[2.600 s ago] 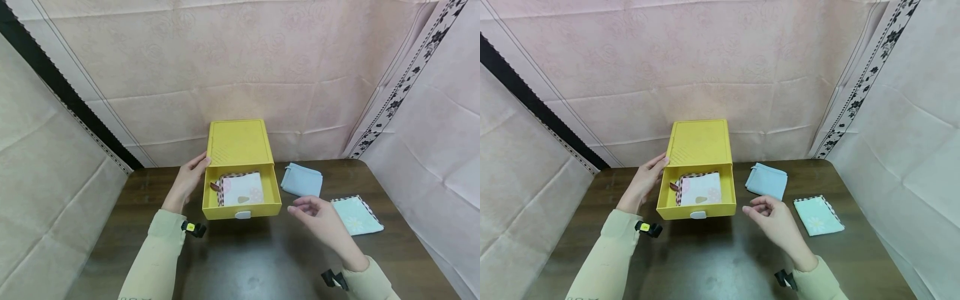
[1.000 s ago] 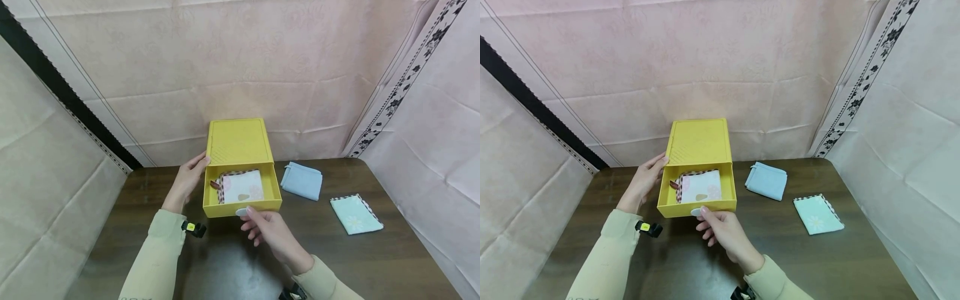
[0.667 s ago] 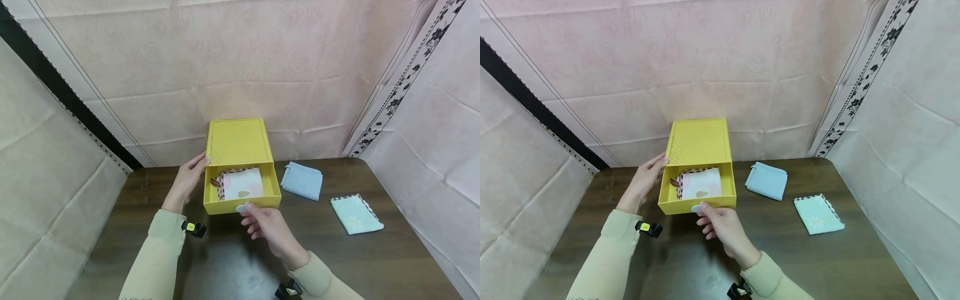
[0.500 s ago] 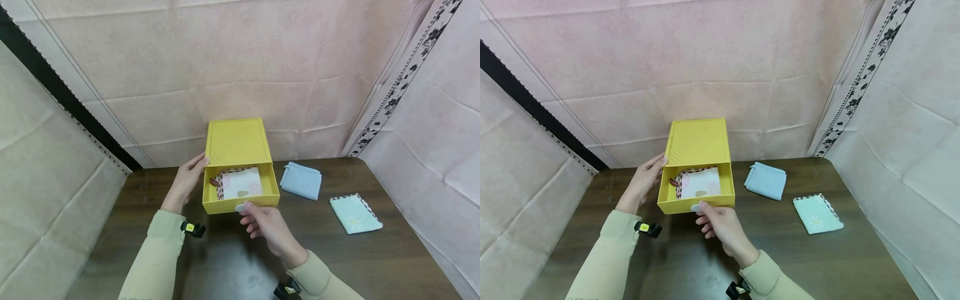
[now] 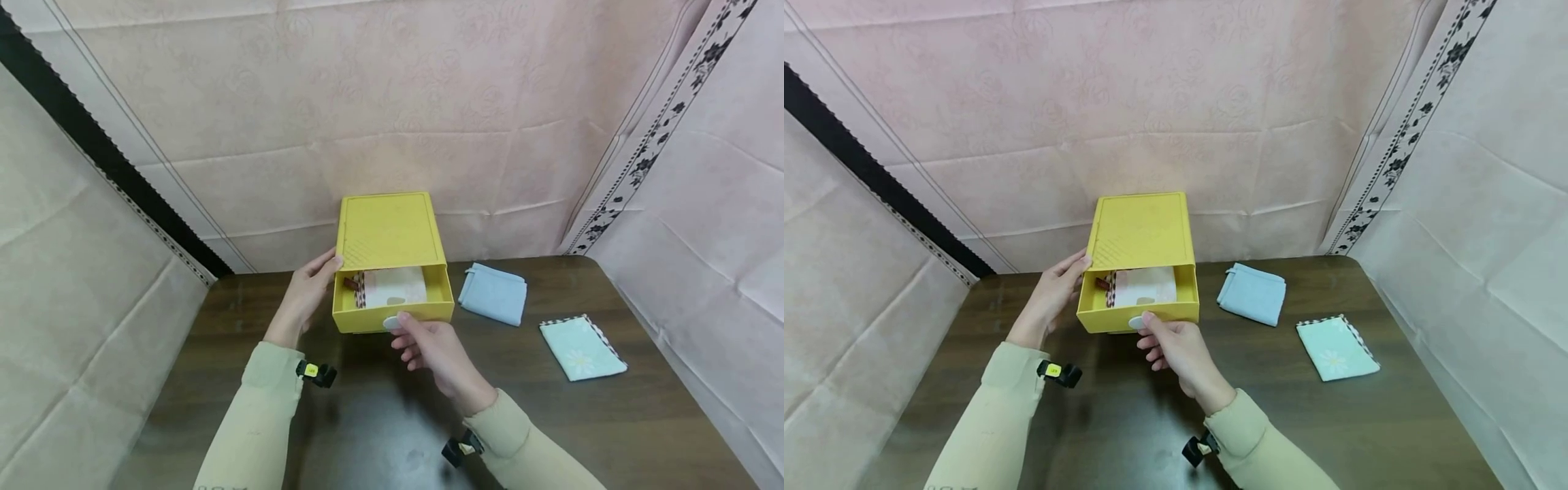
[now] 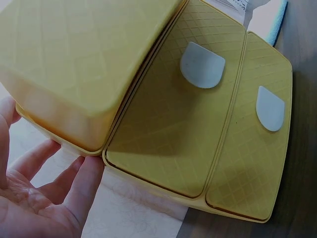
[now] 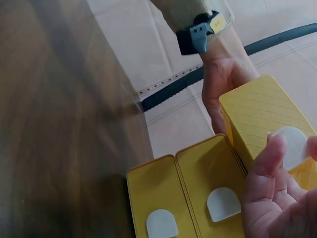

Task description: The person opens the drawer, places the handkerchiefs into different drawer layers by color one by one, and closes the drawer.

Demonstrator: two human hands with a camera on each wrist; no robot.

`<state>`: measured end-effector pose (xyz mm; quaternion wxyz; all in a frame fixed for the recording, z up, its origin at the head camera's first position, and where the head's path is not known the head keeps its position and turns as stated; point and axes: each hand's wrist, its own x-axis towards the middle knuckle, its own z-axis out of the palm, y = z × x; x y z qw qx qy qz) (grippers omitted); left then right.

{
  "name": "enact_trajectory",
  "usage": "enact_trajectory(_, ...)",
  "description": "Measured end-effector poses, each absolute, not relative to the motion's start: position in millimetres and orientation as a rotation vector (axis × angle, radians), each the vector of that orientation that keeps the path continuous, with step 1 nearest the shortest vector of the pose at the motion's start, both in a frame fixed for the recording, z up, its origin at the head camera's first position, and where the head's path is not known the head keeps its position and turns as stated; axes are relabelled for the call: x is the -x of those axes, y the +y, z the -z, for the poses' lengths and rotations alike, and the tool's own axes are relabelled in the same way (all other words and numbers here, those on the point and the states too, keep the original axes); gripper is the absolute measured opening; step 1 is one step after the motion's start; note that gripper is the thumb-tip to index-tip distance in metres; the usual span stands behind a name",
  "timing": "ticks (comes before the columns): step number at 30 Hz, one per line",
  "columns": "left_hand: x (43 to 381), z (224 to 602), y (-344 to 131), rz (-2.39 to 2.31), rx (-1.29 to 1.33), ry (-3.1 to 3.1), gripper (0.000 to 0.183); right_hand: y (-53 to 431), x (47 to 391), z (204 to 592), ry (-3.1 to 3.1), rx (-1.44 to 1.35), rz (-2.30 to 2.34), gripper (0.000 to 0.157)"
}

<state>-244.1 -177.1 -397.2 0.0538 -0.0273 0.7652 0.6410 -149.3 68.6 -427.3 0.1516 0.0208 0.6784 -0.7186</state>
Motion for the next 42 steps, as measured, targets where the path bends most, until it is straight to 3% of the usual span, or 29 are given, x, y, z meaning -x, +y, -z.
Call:
enact_trajectory(12,245,399,-176,-1.961,0.095,2.296,0.055,64,183,425,1.934,-0.082,2.052,0.070)
enact_trajectory(25,244,397,-175,-2.033,0.058,2.204,0.055,62,208,414,1.959,-0.136,2.082,0.061)
enact_trajectory(42,238,385,-168,-1.991,0.015,2.328,0.061,63,210,409,1.946,-0.095,2.051,0.062)
